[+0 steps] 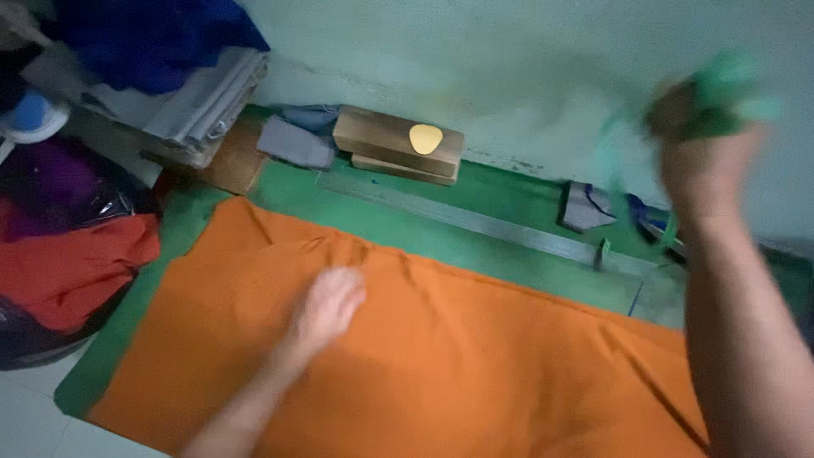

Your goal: The person smooths an orange fabric on a green table, then places a blue pattern piece on top. They align the pattern and use shears to cut the blue fabric along the pattern's edge.

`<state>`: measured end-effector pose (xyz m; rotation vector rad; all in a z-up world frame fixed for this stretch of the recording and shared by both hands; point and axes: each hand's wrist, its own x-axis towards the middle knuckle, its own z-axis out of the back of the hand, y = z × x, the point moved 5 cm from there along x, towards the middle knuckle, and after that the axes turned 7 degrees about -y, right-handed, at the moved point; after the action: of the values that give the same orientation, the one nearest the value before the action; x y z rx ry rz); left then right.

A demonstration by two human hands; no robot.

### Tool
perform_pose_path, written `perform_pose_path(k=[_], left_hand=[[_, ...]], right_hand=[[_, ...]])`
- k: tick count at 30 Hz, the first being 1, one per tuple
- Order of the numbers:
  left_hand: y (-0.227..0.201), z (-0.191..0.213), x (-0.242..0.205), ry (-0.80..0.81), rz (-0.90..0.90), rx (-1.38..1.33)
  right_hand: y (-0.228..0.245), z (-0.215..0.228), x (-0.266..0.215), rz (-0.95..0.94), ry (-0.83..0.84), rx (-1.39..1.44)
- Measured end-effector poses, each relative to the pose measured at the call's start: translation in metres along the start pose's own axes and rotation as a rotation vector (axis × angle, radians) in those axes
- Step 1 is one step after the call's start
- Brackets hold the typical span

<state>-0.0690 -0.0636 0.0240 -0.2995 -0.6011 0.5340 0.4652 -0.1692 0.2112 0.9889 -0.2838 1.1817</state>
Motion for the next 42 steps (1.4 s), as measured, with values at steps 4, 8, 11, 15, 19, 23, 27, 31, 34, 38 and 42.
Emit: perform_pose_path(k=[4,8,11,15,19,23,27,31,34,38,42], left_hand=[[0.002,0.011,-0.066,0.071,-0.105,0.222],[0.097,0.069,-0.07,-0.227,0.087,0.385],[0.157,0.114,-0.056,-0.224,0.261,0.475],[0.2,0.1,-0.014,-0.13,0.254,0.312],[0.196,0.081,0.008,0.05,0.252,0.142],[0.238,0.092,-0.013,0.178,0.632,0.568],[0.247,0.095,-0.017,0.096,0.67,0.694],[0.236,0.112,-0.017,0.271,0.742,0.428],[0.165,0.127,-0.046,-0.114,0.234,0.404],[0.129,0.093,-0.068,0.267,0.042,0.473],[0.182,0.131,-0.039,0.168,0.055,0.972]], right_hand=[[0.015,-0.047,-0.059,-0.938,0.322,-0.005],[0.061,-0.039,-0.075,-0.958,0.093,0.239],[0.097,-0.031,-0.129,-0.516,0.112,-0.179],[0.087,-0.072,-0.279,-0.02,0.215,-0.312],[0.132,-0.086,-0.322,0.103,0.259,-0.5],[0.078,-0.083,-0.34,-0.436,0.491,-0.727],[0.047,-0.079,-0.357,-0.53,0.479,-0.749],[0.136,-0.061,-0.377,-0.086,0.202,-0.606],[0.146,-0.054,-0.434,-0.108,0.451,-0.508],[0.075,0.01,-0.46,-0.288,0.337,-0.694],[0.039,0.069,-0.443,-0.197,0.058,-0.74]])
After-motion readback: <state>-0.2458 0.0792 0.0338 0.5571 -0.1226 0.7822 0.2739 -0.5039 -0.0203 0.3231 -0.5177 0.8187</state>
